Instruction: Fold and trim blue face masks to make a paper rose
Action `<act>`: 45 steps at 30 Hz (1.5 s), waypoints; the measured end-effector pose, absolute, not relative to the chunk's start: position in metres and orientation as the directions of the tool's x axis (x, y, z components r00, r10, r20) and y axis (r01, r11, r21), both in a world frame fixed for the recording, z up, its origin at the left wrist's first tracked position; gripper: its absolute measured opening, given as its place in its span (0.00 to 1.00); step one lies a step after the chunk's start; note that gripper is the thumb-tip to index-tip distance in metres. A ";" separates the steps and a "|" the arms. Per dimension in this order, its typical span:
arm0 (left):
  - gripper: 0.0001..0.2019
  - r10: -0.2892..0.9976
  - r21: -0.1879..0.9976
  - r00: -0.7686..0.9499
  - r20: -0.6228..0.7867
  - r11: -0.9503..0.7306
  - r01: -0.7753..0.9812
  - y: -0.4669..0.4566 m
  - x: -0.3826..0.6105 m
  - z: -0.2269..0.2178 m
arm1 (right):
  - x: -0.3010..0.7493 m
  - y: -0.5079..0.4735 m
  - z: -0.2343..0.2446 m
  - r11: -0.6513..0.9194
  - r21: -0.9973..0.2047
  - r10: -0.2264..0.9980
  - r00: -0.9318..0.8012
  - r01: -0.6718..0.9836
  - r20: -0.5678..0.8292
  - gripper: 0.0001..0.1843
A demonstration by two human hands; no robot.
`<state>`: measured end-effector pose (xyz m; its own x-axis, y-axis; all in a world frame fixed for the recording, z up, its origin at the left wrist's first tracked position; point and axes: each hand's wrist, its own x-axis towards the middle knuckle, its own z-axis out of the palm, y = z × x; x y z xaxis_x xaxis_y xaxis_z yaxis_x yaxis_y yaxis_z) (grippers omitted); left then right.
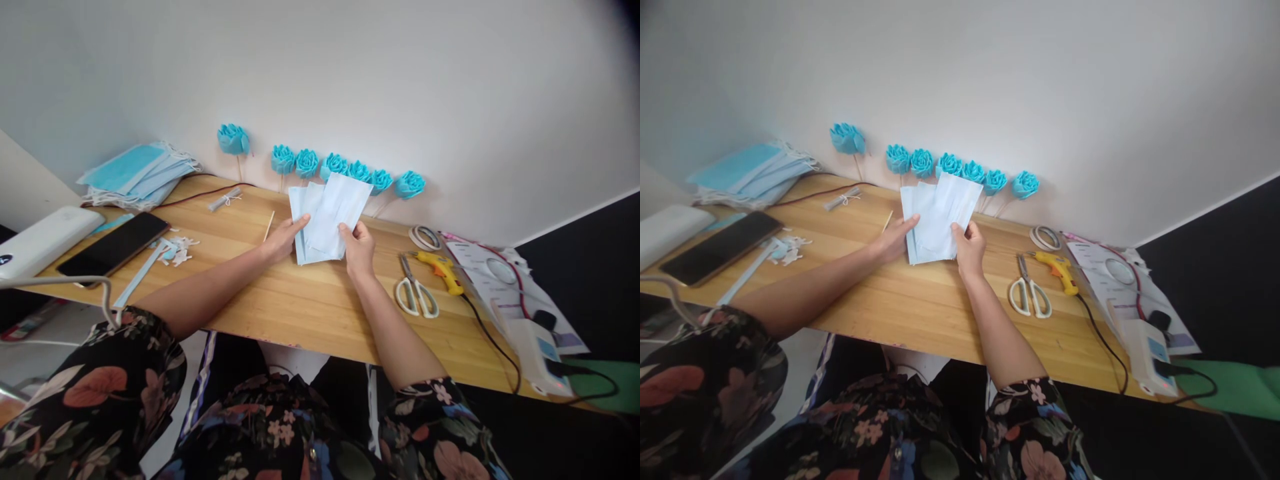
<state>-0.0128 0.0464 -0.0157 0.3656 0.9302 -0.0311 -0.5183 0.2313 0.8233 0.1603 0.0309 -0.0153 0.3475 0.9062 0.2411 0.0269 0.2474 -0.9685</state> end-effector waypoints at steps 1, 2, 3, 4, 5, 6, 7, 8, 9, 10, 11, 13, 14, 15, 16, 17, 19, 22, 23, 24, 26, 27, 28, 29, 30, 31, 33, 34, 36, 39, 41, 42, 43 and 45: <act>0.20 0.935 0.820 0.351 -0.050 0.239 -0.519 0.047 -0.013 -0.016 | 0.160 0.030 -0.015 0.256 -0.966 0.909 0.328 0.041 0.255 0.15; 0.19 0.941 0.815 0.332 -0.070 0.246 -0.524 0.047 -0.013 -0.016 | 0.159 0.030 -0.015 0.261 -0.964 0.913 0.313 0.045 0.262 0.15; 0.17 0.946 0.808 0.312 -0.086 0.250 -0.534 0.048 -0.013 -0.016 | 0.160 0.030 -0.015 0.262 -0.964 0.916 0.305 0.039 0.261 0.15; 0.16 0.951 0.799 0.296 -0.095 0.250 -0.547 0.049 -0.013 -0.016 | 0.163 0.031 -0.015 0.258 -0.966 0.917 0.308 0.028 0.254 0.16; 0.15 0.954 0.790 0.284 -0.099 0.249 -0.560 0.049 -0.013 -0.016 | 0.167 0.034 -0.016 0.255 -0.967 0.913 0.326 0.014 0.245 0.16; 0.15 0.956 0.782 0.276 -0.101 0.248 -0.572 0.050 -0.014 -0.016 | 0.172 0.037 -0.017 0.252 -0.968 0.904 0.358 -0.006 0.233 0.17; 0.15 0.957 0.773 0.272 -0.105 0.250 -0.583 0.050 -0.014 -0.015 | 0.179 0.041 -0.018 0.249 -0.968 0.890 0.400 -0.024 0.219 0.17; 0.15 0.957 0.765 0.269 -0.106 0.252 -0.593 0.050 -0.015 -0.014 | 0.187 0.046 -0.019 0.256 -0.966 0.866 0.454 -0.046 0.208 0.17; 0.15 0.958 0.758 0.267 -0.103 0.250 -0.603 0.050 -0.015 -0.012 | 0.196 0.052 -0.020 0.264 -0.960 0.848 0.496 -0.094 0.185 0.17; 0.15 0.959 0.751 0.264 -0.100 0.246 -0.612 0.049 -0.015 -0.010 | 0.204 0.057 -0.021 0.275 -0.951 0.834 0.526 -0.140 0.164 0.18; 0.15 0.962 0.745 0.254 -0.097 0.239 -0.623 0.048 -0.015 -0.009 | 0.211 0.062 -0.021 0.295 -0.940 0.816 0.557 -0.173 0.154 0.18; 0.15 0.968 0.737 0.228 -0.101 0.227 -0.637 0.047 -0.015 -0.006 | 0.221 0.068 -0.018 0.344 -0.907 0.805 0.573 -0.242 0.153 0.19; 0.14 0.971 0.736 0.215 -0.109 0.224 -0.639 0.047 -0.015 -0.006 | 0.224 0.069 -0.015 0.359 -0.890 0.813 0.563 -0.281 0.150 0.19; 0.14 0.972 0.737 0.201 -0.121 0.224 -0.638 0.047 -0.015 -0.005 | 0.225 0.068 -0.011 0.365 -0.873 0.828 0.542 -0.324 0.145 0.20; 0.14 0.974 0.741 0.186 -0.132 0.222 -0.634 0.047 -0.014 -0.006 | 0.224 0.065 -0.005 0.361 -0.858 0.847 0.514 -0.366 0.137 0.20; 0.15 0.975 0.746 0.172 -0.138 0.216 -0.630 0.048 -0.014 -0.006 | 0.222 0.060 0.001 0.353 -0.844 0.865 0.486 -0.404 0.129 0.20; 0.16 0.978 0.755 0.152 -0.141 0.205 -0.622 0.050 -0.014 -0.008 | 0.216 0.047 0.013 0.341 -0.833 0.892 0.429 -0.436 0.141 0.19; 0.14 0.979 0.759 0.146 -0.143 0.204 -0.618 0.053 -0.014 -0.012 | 0.202 0.026 0.029 0.326 -0.860 0.925 0.320 -0.392 0.205 0.18; 0.14 0.977 0.763 0.150 -0.149 0.211 -0.612 0.053 -0.014 -0.013 | 0.196 0.021 0.032 0.330 -0.875 0.926 0.303 -0.354 0.227 0.18; 0.13 0.976 0.768 0.154 -0.156 0.218 -0.602 0.054 -0.014 -0.015 | 0.191 0.017 0.034 0.328 -0.894 0.929 0.276 -0.305 0.246 0.18; 0.14 0.975 0.783 0.165 -0.149 0.218 -0.582 0.055 -0.013 -0.017 | 0.181 0.014 0.032 0.318 -0.932 0.939 0.197 -0.175 0.283 0.16; 0.14 0.976 0.792 0.173 -0.134 0.211 -0.573 0.055 -0.013 -0.018 | 0.176 0.014 0.029 0.330 -0.939 0.937 0.156 -0.092 0.314 0.15; 0.14 0.977 0.800 0.180 -0.119 0.201 -0.566 0.055 -0.012 -0.018 | 0.172 0.016 0.025 0.350 -0.937 0.930 0.118 -0.005 0.347 0.14; 0.14 0.977 0.806 0.189 -0.101 0.192 -0.560 0.054 -0.011 -0.019 | 0.170 0.018 0.020 0.373 -0.924 0.921 0.089 0.079 0.379 0.15; 0.14 0.975 0.810 0.202 -0.088 0.188 -0.555 0.054 -0.011 -0.018 | 0.168 0.020 0.015 0.385 -0.911 0.914 0.077 0.147 0.399 0.18; 0.15 0.973 0.813 0.218 -0.079 0.189 -0.551 0.053 -0.010 -0.018 | 0.167 0.021 0.009 0.377 -0.905 0.914 0.075 0.198 0.398 0.20; 0.15 0.967 0.811 0.244 -0.068 0.196 -0.552 0.050 -0.009 -0.016 | 0.167 0.024 -0.001 0.312 -0.917 0.932 0.106 0.248 0.346 0.24; 0.15 0.965 0.808 0.253 -0.062 0.198 -0.556 0.049 -0.009 -0.015 | 0.167 0.025 -0.004 0.271 -0.929 0.942 0.130 0.251 0.310 0.25; 0.15 0.962 0.802 0.267 -0.056 0.203 -0.562 0.047 -0.010 -0.014 | 0.167 0.025 -0.008 0.213 -0.950 0.948 0.187 0.226 0.257 0.25; 0.17 0.952 0.800 0.303 -0.044 0.215 -0.561 0.045 -0.011 -0.015 | 0.165 0.025 -0.010 0.200 -0.964 0.942 0.235 0.175 0.238 0.22; 0.18 0.944 0.799 0.328 -0.034 0.223 -0.559 0.045 -0.011 -0.015 | 0.164 0.026 -0.009 0.216 -0.968 0.942 0.233 0.129 0.242 0.16; 0.18 0.940 0.798 0.338 -0.032 0.228 -0.558 0.045 -0.011 -0.016 | 0.164 0.027 -0.009 0.225 -0.970 0.942 0.232 0.096 0.242 0.13; 0.18 0.938 0.797 0.344 -0.033 0.233 -0.558 0.045 -0.011 -0.016 | 0.165 0.028 -0.008 0.231 -0.971 0.941 0.238 0.063 0.240 0.15; 0.19 0.936 0.795 0.349 -0.037 0.239 -0.557 0.046 -0.011 -0.016 | 0.171 0.033 -0.006 0.243 -0.970 0.932 0.275 0.007 0.235 0.29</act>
